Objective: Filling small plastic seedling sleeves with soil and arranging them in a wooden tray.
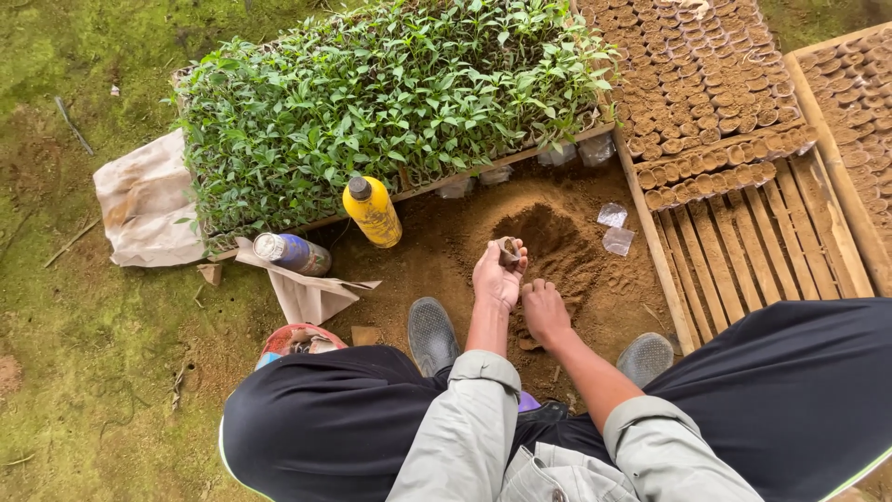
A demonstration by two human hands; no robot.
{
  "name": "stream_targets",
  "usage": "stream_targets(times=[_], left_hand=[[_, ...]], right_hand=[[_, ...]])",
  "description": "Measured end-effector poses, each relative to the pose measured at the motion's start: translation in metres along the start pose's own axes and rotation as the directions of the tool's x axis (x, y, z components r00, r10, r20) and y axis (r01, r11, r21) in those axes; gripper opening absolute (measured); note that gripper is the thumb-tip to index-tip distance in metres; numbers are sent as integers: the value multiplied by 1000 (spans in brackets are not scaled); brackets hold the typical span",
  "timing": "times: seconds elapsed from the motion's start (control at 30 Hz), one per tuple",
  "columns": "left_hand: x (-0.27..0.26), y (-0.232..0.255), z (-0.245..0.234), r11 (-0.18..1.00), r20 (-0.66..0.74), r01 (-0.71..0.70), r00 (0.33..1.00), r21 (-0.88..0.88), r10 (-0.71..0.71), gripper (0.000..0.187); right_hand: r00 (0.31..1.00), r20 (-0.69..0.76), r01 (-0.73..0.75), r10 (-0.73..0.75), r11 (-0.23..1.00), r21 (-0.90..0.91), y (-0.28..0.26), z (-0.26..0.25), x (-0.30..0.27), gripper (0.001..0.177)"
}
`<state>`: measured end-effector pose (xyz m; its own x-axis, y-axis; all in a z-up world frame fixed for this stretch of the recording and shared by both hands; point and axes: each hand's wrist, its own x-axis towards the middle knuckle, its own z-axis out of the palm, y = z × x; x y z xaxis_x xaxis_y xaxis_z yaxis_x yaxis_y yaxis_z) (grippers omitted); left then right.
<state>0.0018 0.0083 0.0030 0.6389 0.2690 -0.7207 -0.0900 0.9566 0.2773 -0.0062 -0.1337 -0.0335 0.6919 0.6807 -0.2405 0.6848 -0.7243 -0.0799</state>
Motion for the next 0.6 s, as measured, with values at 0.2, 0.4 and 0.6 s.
stream_targets(times=[0.2, 0.4, 0.6], left_hand=[[0, -4, 1, 1000, -17, 20, 1000, -13, -20, 32], [4, -1, 0, 1000, -32, 24, 999, -10, -24, 29], [7, -2, 0, 1000, -37, 21, 999, 5, -21, 28]], right_hand=[[865, 229, -499, 446, 725, 474, 39, 67, 22, 14], [828, 262, -300, 496, -2, 954, 38, -105, 29, 19], [906, 215, -187, 366, -112, 976, 26, -172, 40, 15]])
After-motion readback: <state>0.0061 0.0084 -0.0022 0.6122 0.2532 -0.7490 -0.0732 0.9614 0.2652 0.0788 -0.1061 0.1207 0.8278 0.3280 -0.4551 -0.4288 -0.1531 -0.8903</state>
